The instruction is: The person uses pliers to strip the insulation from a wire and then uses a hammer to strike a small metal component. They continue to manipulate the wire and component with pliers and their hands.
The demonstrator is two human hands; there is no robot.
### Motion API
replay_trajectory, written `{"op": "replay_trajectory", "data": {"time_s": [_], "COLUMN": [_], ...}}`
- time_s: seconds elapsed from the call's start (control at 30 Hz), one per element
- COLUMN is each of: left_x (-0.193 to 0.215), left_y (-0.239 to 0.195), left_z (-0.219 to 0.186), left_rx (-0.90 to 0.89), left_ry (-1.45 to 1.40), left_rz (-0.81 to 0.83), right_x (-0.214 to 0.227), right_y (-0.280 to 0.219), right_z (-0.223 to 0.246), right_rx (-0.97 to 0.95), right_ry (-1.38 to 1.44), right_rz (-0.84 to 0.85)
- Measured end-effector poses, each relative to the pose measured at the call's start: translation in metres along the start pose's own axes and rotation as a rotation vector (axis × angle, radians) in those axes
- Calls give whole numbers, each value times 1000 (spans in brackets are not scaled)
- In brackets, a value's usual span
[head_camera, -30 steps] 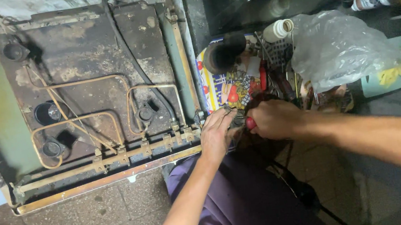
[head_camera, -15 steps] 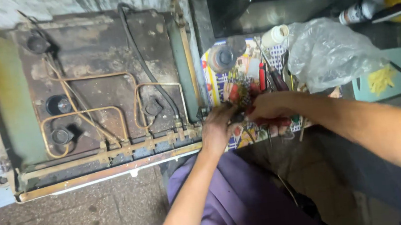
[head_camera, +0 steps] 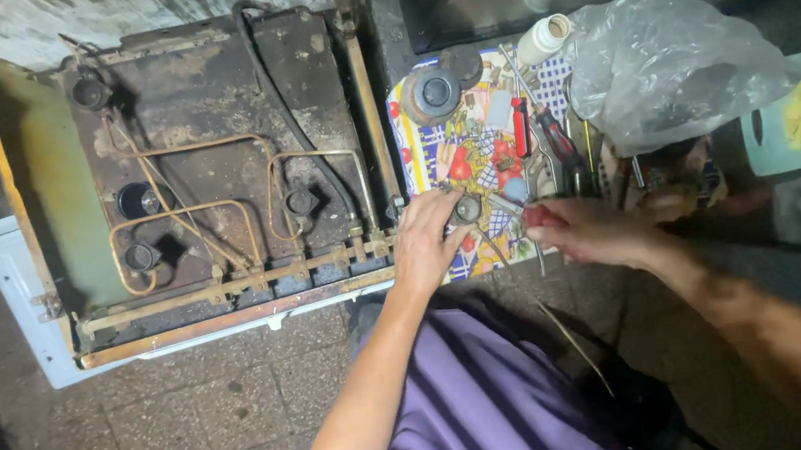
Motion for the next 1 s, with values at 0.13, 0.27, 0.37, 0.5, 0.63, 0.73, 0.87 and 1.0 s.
{"op": "replay_trajectory", "data": {"time_s": [0.13,0.27,0.37,0.5,0.63,0.73,0.87,1.0], "left_x": [-6,-11,-10,-10,-11,-14,-15,-12], "left_y": [-4,-12,-17,-14,-15,-19,-18,-19], "left_z": [6,8,3,-1,-1,0,1,-1], "left_rx": [8,-36,-42,-57,-62,-72,-55,-38], "left_ry": [130,150,181,240,267,308,297,295], "left_rz": [-22,-66,-69,-84,-74,-95,-115,-130], "right_x": [-27,-43,-49,-44,-44,-46,-47,-49], "right_y": [-6,-5,-14,-25,-23,-24,-22,-22], "right_z": [-27,-71,-85,-85,-95,-103,-112,-119], "right_rx": [66,181,231,317,309,314,315,323], "right_ry": [173,461,526,453,495,518,506,509], "right_rz": [-198,-345,-406,-403,-414,-420,-402,-390]}}
Point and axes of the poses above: each hand's wrist, its own y-axis towards the middle knuckle, its own x-axis out of the back of the hand, z = x × y, the point moved 4 cm from there along y, towards the middle knuckle, and after that the axes turned 8 degrees about x, right-handed, at the moved point
